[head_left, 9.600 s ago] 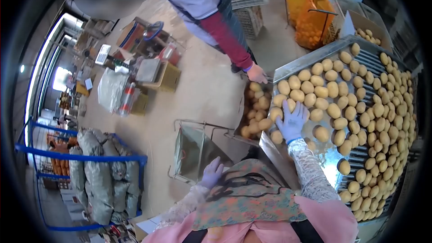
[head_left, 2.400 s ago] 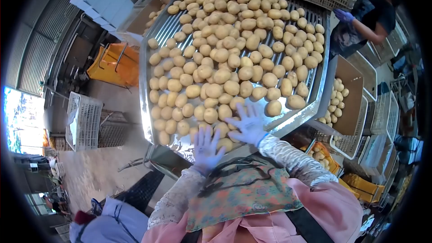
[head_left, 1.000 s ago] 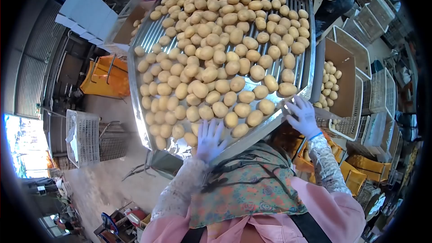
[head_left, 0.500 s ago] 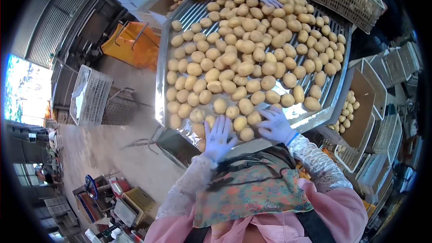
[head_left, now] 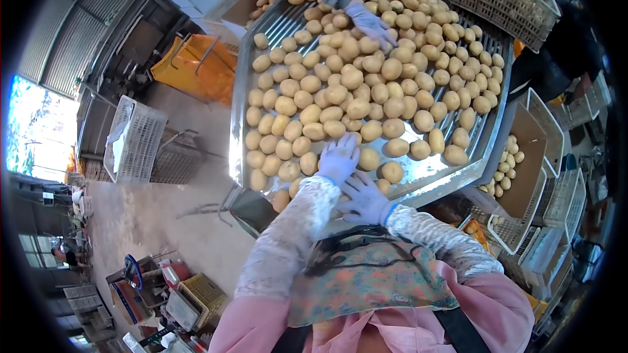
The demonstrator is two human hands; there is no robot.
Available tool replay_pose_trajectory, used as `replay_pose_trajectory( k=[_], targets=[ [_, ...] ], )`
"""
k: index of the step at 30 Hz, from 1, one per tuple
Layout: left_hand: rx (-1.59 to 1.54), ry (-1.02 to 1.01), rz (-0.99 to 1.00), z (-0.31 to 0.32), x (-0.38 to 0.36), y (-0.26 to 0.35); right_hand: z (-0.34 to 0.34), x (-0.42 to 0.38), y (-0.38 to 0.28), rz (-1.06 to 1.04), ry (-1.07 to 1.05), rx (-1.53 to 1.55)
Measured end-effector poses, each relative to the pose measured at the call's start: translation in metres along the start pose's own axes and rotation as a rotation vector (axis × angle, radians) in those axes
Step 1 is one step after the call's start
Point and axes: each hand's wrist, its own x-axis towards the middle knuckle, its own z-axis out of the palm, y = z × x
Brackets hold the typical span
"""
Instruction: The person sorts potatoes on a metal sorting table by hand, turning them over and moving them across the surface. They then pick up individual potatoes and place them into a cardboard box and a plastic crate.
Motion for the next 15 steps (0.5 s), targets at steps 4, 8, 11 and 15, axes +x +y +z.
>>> replay_pose_trajectory(
  k=[4, 8, 11, 15],
  targets=[
    [0.029, -0.337, -0.264, -0.015, 0.029, 0.015, -0.013, -0.055, 0.022, 0.041, 0.054, -0.006],
    [0.116, -0.356, -0.180, -0.015, 0.029, 0.008, -0.033, -0.081, 0.015, 0.481, 0.343, 0.297],
    [-0.148, -0.281, -0.163, -0.016, 0.028, -0.001, -0.023, -0.097, 0.013, 0.563, 0.484, 0.355],
    [-0.047, -0.026, 0.136, -0.001, -0.004, 0.060, -0.047, -0.087, -0.005, 0.835, 0.687, 1.309]
  ],
)
